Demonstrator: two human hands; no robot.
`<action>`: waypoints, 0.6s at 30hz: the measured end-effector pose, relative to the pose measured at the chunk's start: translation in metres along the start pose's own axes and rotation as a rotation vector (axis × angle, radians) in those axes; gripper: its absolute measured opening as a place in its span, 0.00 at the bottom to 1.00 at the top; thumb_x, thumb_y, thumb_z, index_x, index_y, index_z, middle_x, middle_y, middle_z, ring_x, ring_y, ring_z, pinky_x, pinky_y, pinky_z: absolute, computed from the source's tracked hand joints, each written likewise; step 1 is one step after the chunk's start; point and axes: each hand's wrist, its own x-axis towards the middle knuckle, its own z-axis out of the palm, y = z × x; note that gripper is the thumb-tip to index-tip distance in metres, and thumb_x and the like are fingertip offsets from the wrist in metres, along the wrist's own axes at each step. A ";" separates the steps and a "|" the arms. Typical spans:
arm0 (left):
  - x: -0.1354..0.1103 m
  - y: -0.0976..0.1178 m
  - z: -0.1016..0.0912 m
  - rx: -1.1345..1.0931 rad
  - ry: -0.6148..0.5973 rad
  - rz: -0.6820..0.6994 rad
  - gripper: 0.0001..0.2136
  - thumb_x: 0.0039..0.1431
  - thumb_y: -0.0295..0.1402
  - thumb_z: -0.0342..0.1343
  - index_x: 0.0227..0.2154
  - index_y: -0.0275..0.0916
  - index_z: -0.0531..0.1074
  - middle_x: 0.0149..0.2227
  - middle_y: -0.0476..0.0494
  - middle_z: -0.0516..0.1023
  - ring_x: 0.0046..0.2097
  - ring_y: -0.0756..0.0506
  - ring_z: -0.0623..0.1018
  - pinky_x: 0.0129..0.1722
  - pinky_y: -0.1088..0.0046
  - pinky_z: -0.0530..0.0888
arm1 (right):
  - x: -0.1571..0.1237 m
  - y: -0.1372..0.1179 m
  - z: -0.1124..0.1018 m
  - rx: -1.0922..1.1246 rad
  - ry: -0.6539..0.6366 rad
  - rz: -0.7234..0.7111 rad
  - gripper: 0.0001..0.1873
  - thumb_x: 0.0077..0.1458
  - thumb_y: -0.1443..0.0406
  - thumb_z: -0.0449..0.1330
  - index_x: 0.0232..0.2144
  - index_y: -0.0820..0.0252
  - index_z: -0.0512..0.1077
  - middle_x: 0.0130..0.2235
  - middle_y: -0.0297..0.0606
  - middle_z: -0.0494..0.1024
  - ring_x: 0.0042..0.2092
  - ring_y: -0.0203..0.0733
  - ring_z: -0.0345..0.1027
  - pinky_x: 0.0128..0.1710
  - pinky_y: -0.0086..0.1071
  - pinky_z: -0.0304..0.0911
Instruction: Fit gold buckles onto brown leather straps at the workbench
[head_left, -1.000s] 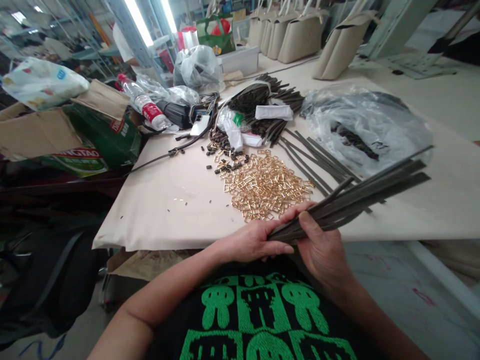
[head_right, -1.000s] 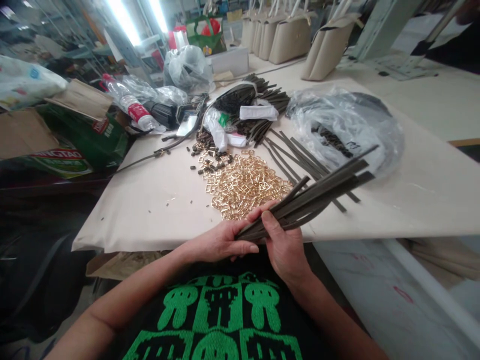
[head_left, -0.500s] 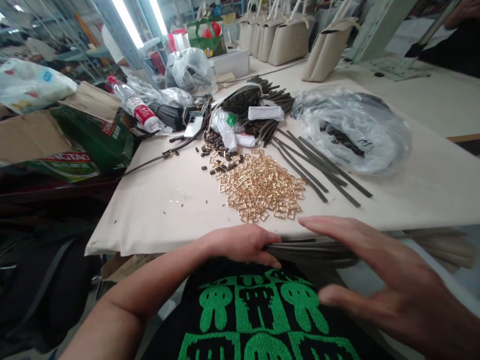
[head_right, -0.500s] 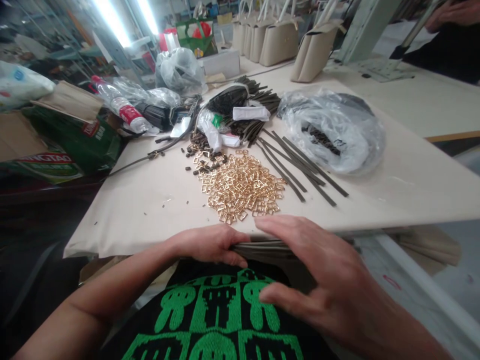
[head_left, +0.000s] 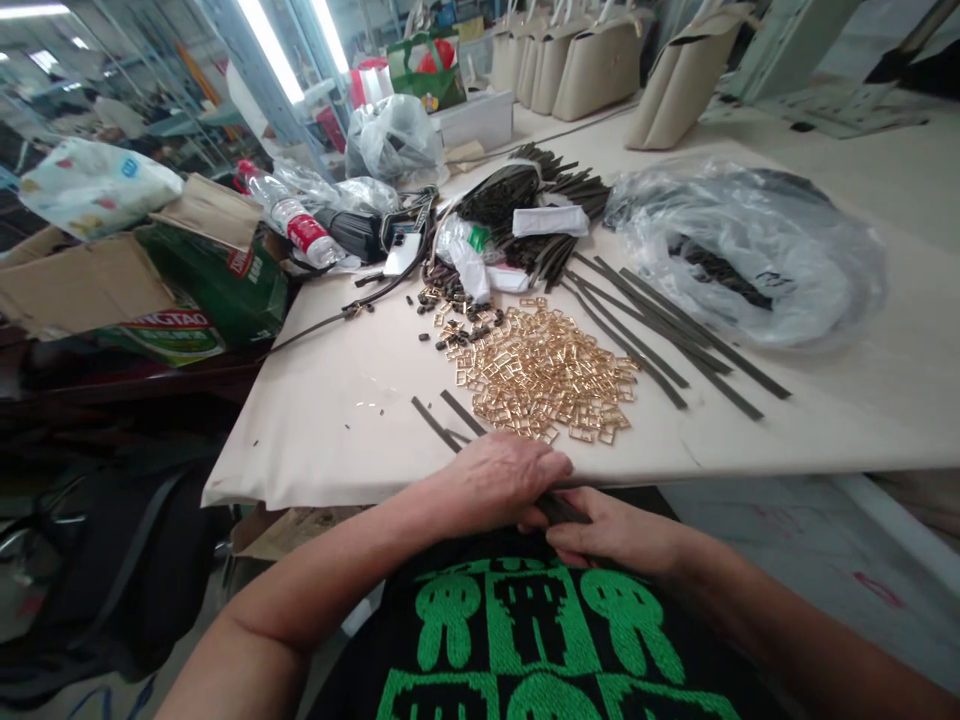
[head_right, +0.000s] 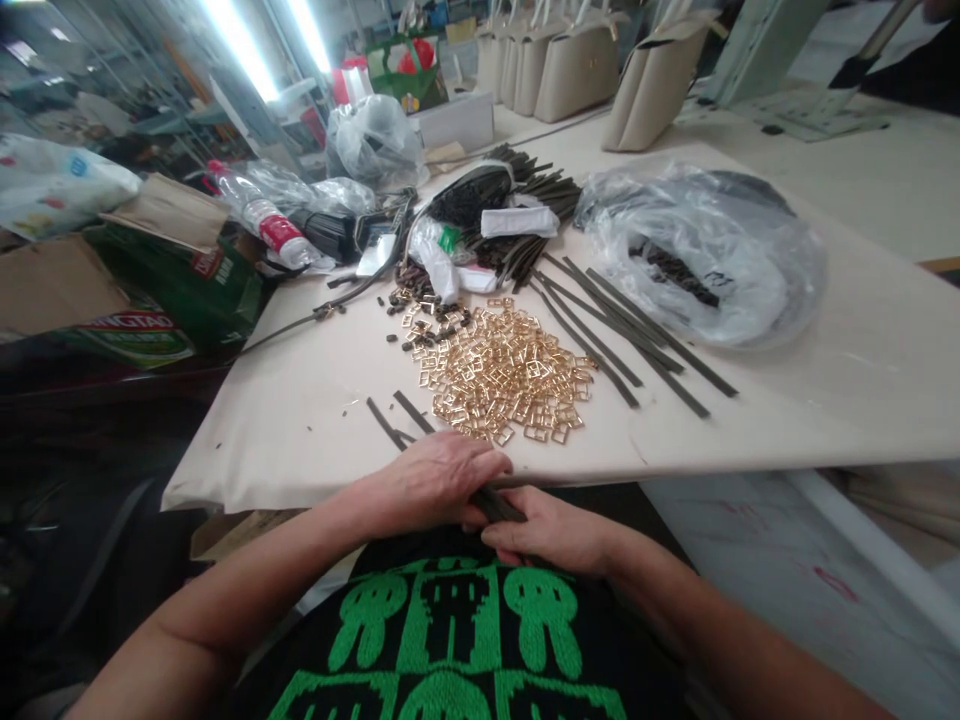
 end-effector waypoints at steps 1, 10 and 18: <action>-0.005 -0.002 0.000 0.021 0.131 -0.001 0.13 0.55 0.36 0.63 0.41 0.38 0.72 0.38 0.42 0.79 0.39 0.43 0.77 0.38 0.68 0.70 | 0.001 0.005 -0.001 0.035 0.014 -0.009 0.20 0.55 0.54 0.62 0.43 0.64 0.69 0.22 0.27 0.65 0.21 0.29 0.52 0.19 0.23 0.48; -0.031 -0.001 0.044 -0.528 0.573 -0.452 0.10 0.54 0.35 0.64 0.37 0.38 0.71 0.30 0.50 0.75 0.28 0.51 0.72 0.28 0.75 0.70 | 0.007 0.012 -0.001 0.056 0.115 0.006 0.17 0.53 0.56 0.59 0.41 0.63 0.70 0.21 0.27 0.67 0.20 0.29 0.53 0.20 0.23 0.49; -0.024 0.007 0.061 -1.230 0.649 -0.591 0.09 0.54 0.33 0.62 0.31 0.38 0.66 0.24 0.54 0.69 0.26 0.54 0.69 0.26 0.78 0.67 | 0.009 0.010 0.007 -0.022 0.164 -0.003 0.16 0.53 0.58 0.59 0.41 0.64 0.68 0.21 0.27 0.66 0.21 0.30 0.54 0.21 0.24 0.50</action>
